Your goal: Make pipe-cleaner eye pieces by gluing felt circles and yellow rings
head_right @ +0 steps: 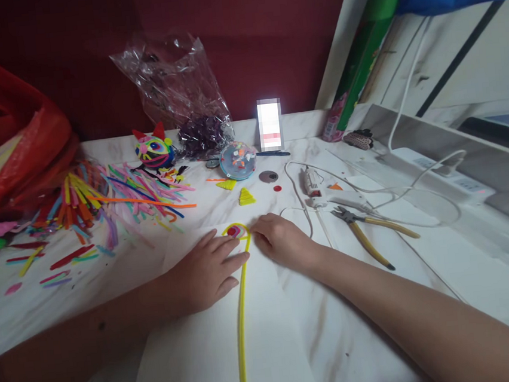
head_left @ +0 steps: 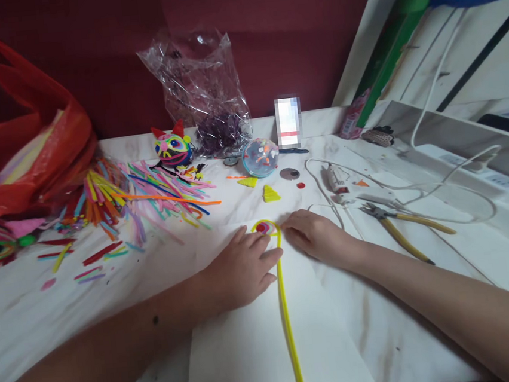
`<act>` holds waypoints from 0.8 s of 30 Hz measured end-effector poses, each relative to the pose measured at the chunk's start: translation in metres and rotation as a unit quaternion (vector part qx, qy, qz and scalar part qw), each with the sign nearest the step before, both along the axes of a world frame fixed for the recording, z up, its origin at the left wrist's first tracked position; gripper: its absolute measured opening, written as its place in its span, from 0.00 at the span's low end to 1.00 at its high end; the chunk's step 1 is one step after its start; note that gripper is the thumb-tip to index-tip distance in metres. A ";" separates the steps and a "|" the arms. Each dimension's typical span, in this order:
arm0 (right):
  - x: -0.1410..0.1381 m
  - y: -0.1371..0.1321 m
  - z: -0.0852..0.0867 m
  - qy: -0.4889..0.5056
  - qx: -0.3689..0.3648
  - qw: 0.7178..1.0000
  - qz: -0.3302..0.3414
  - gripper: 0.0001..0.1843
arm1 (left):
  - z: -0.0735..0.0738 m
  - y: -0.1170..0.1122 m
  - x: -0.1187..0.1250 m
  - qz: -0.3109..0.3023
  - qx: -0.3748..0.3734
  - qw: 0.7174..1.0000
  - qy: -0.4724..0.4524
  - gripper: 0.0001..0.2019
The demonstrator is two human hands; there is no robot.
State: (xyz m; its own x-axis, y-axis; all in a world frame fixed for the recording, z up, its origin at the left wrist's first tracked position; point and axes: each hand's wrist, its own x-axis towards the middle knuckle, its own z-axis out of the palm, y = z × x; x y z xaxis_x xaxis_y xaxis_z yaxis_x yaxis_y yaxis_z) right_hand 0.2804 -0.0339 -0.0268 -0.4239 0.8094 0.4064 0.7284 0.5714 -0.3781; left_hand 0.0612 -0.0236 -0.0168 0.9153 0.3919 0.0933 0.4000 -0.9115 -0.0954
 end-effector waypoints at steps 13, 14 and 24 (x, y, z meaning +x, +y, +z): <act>0.000 0.000 0.001 -0.008 0.004 1.000 -0.004 0.10 | 0.000 0.001 0.000 -0.002 -0.009 1.000 -0.005 0.17; -0.001 -0.001 0.001 -0.007 0.006 1.000 -0.002 0.10 | 0.001 0.001 0.000 -0.002 -0.010 1.000 -0.004 0.17; 0.000 0.000 -0.002 -0.017 0.022 1.000 0.001 0.10 | 0.001 0.001 -0.001 -0.003 -0.009 1.000 -0.005 0.17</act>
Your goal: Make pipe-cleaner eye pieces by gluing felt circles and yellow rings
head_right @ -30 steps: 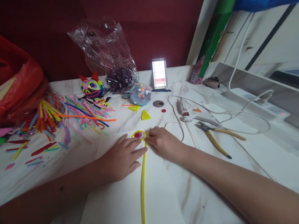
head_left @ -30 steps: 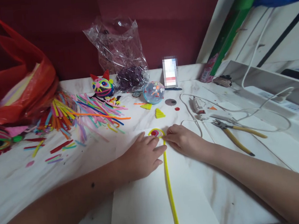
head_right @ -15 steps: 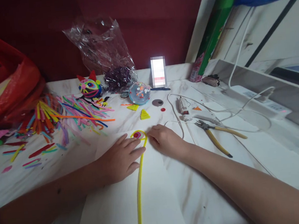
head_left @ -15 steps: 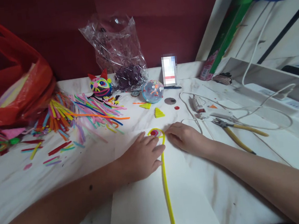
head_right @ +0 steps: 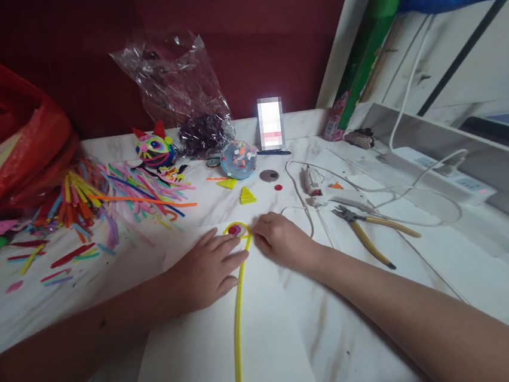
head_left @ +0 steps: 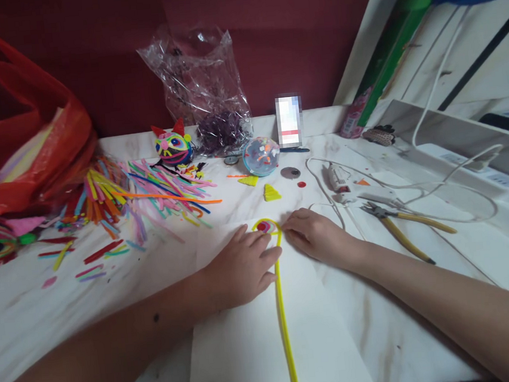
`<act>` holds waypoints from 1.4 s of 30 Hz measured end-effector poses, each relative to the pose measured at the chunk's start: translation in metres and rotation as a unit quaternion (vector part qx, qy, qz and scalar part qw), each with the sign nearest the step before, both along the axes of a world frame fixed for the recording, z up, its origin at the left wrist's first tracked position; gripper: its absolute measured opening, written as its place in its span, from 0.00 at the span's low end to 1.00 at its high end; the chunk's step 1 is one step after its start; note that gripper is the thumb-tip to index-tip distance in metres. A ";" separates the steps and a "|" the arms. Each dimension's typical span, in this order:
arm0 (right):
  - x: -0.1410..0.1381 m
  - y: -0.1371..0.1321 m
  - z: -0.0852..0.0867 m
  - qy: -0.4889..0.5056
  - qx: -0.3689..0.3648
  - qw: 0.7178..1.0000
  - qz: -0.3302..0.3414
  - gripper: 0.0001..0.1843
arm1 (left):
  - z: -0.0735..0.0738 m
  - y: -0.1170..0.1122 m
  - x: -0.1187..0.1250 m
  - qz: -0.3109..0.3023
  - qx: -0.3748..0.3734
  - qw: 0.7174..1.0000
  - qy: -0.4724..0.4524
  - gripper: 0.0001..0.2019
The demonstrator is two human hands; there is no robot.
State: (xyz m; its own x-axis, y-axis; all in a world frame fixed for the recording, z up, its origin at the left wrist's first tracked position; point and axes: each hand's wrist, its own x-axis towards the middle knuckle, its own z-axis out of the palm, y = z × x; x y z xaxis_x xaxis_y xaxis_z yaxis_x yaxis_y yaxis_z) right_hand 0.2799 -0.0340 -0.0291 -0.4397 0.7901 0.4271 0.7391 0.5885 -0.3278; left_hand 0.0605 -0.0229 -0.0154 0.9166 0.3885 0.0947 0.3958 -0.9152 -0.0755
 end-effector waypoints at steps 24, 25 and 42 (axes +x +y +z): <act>-0.001 0.001 0.002 0.005 -0.009 1.000 -0.003 0.11 | -0.003 0.001 0.000 -0.002 0.004 1.000 0.002 0.18; -0.001 0.001 0.002 0.004 -0.009 1.000 -0.004 0.11 | -0.003 0.001 0.000 -0.003 0.005 1.000 0.002 0.18; 0.002 0.003 -0.001 -0.008 0.008 1.000 0.006 0.11 | -0.001 0.003 -0.002 -0.014 0.020 1.000 0.009 0.18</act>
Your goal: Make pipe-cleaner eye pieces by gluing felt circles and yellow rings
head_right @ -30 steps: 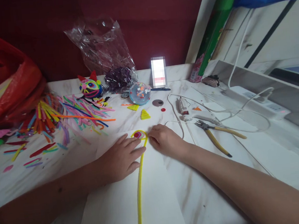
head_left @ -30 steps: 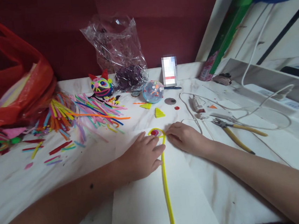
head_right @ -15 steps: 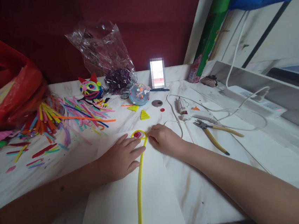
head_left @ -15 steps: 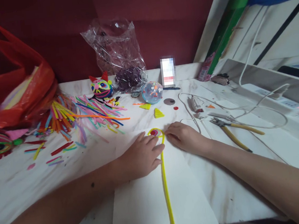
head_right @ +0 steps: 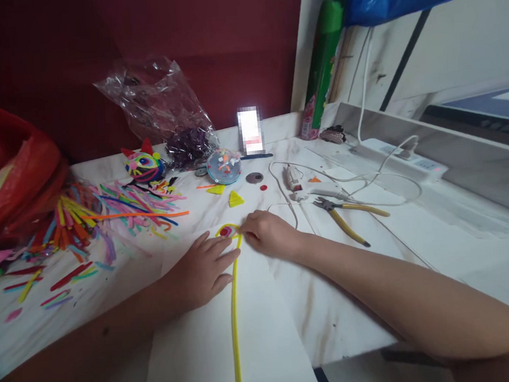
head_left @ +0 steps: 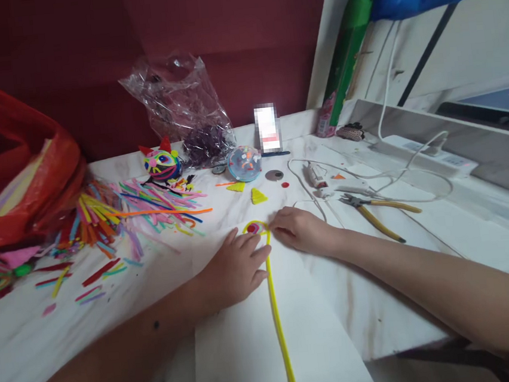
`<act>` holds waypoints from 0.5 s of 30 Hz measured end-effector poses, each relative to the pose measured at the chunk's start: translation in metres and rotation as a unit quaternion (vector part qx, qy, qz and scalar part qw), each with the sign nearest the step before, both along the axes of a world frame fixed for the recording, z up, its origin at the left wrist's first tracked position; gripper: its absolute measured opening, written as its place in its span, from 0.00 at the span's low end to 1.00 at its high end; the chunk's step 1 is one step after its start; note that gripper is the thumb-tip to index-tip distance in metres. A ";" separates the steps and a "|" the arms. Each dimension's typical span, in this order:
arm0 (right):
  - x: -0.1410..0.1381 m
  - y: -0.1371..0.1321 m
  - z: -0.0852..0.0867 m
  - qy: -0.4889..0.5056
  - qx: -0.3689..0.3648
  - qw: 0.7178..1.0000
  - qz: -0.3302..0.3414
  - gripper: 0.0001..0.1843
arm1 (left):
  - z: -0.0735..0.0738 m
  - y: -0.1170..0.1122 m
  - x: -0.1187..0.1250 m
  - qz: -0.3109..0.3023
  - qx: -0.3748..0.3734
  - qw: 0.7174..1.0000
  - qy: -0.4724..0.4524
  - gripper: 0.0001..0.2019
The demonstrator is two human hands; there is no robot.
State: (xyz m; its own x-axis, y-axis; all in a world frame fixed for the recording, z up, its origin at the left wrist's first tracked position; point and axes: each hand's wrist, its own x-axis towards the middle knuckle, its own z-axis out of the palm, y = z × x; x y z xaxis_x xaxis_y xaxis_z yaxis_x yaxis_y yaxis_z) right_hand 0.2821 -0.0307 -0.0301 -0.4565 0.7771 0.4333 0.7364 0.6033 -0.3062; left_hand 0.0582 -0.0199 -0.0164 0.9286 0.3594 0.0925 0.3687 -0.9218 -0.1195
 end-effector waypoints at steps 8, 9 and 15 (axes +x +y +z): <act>-0.002 -0.002 0.000 -0.064 0.012 0.997 0.032 0.10 | 0.000 -0.001 0.001 0.003 -0.003 1.000 0.000 0.18; -0.003 -0.002 0.001 -0.074 0.012 0.997 0.028 0.10 | 0.001 -0.001 0.001 0.004 -0.004 1.000 0.001 0.18; -0.001 0.002 0.000 -0.051 -0.017 0.998 0.029 0.11 | 0.000 -0.003 0.001 0.010 -0.009 1.000 -0.001 0.20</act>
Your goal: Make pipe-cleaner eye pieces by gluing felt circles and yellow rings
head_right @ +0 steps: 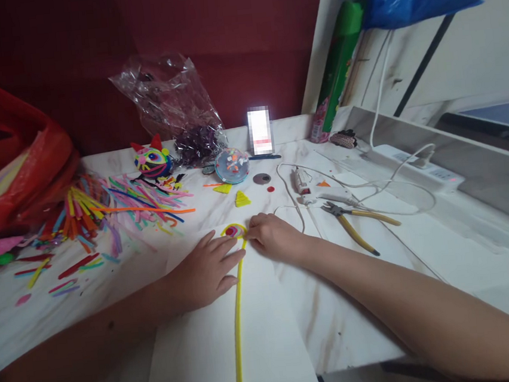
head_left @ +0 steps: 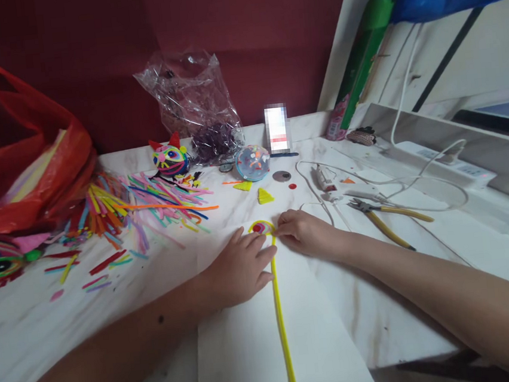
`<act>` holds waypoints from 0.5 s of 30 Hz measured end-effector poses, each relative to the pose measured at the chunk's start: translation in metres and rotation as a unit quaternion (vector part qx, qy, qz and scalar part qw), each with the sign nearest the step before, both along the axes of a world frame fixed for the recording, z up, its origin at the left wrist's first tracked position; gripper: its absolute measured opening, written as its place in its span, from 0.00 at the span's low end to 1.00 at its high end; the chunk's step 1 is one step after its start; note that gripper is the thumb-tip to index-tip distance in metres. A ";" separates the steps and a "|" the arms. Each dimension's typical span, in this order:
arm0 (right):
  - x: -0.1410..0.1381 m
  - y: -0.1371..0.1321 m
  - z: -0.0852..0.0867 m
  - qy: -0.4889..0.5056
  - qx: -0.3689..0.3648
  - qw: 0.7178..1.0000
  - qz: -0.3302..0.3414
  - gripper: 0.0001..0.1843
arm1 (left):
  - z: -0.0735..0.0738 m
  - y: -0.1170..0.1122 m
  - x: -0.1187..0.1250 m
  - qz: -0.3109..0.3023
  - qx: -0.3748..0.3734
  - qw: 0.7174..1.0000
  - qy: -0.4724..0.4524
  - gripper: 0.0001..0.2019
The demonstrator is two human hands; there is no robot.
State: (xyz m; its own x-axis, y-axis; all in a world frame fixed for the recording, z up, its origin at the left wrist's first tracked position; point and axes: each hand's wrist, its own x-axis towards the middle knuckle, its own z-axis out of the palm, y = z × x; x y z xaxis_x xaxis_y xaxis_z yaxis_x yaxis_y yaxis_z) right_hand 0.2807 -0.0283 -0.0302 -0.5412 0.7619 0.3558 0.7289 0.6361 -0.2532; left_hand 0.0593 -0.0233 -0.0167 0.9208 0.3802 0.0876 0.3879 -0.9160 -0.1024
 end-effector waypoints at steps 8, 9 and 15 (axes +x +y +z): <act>0.002 0.004 0.003 0.038 -0.052 0.998 0.005 0.13 | 0.000 -0.001 -0.001 -0.006 -0.005 1.000 -0.003 0.21; 0.002 0.004 0.004 0.044 -0.061 0.997 0.004 0.13 | 0.000 -0.001 -0.001 -0.007 -0.004 1.000 -0.004 0.21; 0.003 0.005 0.007 0.070 -0.092 0.993 0.002 0.15 | 0.001 -0.002 -0.001 -0.027 0.019 0.998 -0.057 0.21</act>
State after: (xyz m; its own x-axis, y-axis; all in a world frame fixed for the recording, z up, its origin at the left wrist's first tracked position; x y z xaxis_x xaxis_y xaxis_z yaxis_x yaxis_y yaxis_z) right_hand 0.2832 -0.0228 -0.0236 -0.5005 0.8184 0.2824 0.6757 0.5732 -0.4636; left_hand 0.0583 -0.0251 -0.0154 0.9234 0.3240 0.2059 0.3487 -0.9323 -0.0963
